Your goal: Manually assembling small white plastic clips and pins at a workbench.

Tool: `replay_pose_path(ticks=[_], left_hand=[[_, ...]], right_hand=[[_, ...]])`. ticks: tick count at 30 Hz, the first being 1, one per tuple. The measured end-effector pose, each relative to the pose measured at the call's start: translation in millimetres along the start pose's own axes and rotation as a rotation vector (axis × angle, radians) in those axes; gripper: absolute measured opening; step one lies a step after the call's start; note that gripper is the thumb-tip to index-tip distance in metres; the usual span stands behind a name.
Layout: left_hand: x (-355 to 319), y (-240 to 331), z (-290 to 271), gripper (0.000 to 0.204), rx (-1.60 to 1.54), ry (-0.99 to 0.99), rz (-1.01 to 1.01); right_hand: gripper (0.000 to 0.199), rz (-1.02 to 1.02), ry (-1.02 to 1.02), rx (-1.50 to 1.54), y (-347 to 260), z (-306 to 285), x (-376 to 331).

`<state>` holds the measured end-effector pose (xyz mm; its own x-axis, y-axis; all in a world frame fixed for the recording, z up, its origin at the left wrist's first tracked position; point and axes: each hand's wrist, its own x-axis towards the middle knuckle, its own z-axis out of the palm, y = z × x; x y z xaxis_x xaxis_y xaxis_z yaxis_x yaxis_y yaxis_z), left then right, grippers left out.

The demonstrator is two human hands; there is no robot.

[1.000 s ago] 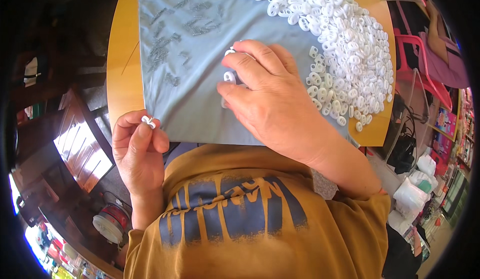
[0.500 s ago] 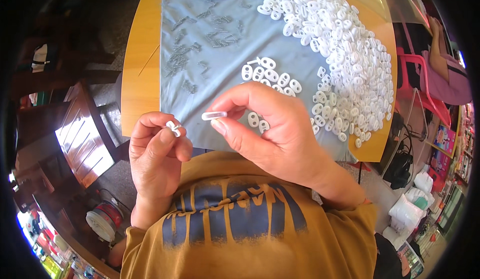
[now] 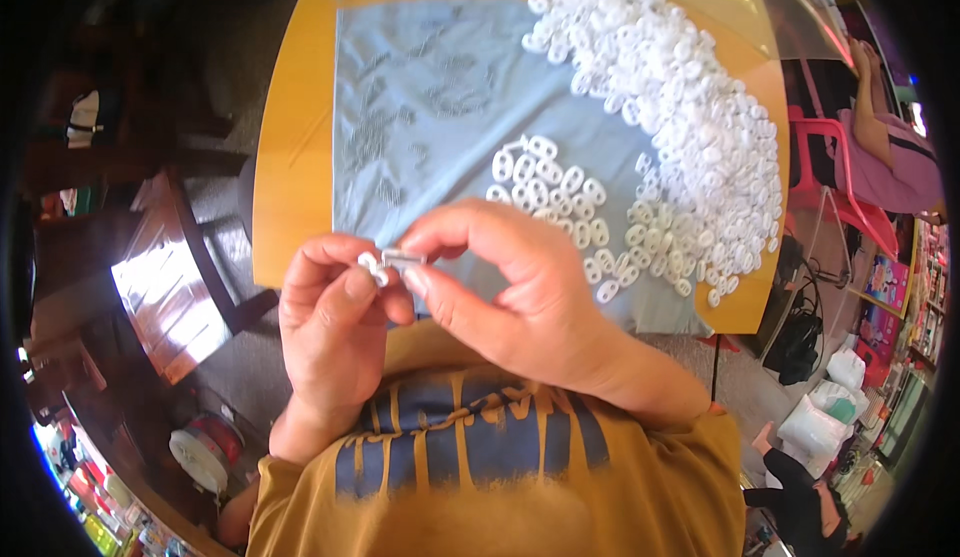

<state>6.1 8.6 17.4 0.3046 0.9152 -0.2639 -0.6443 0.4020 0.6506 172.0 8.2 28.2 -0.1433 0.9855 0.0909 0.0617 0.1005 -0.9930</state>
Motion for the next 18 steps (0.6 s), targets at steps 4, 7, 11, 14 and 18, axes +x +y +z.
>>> replay_pose_path(ticks=[4, 7, 11, 14, 18], left_hand=[[-0.8, -0.6, 0.2, 0.011, -0.005, 0.052, 0.009], [0.1, -1.4, 2.0, 0.011, -0.004, 0.028, 0.030], [1.9, -0.7, 3.9, 0.011, -0.033, 0.017, 0.031], [3.5, -2.2, 5.6, 0.011, -0.021, 0.022, 0.020], [4.8, -5.2, 7.7, 0.012, 0.010, 0.027, 0.028]], right_hand=[[0.018, 0.005, -0.116, -0.043, -3.0, -3.4, 2.5], [0.017, -0.032, -0.118, -0.019, -3.2, -5.0, 2.9], [0.016, -0.017, -0.114, 0.044, -3.1, -6.5, 2.3], [0.016, 0.037, -0.123, 0.111, -4.3, -10.6, 2.3], [0.016, 0.101, -0.117, 0.199, 1.0, -13.9, -1.3]])
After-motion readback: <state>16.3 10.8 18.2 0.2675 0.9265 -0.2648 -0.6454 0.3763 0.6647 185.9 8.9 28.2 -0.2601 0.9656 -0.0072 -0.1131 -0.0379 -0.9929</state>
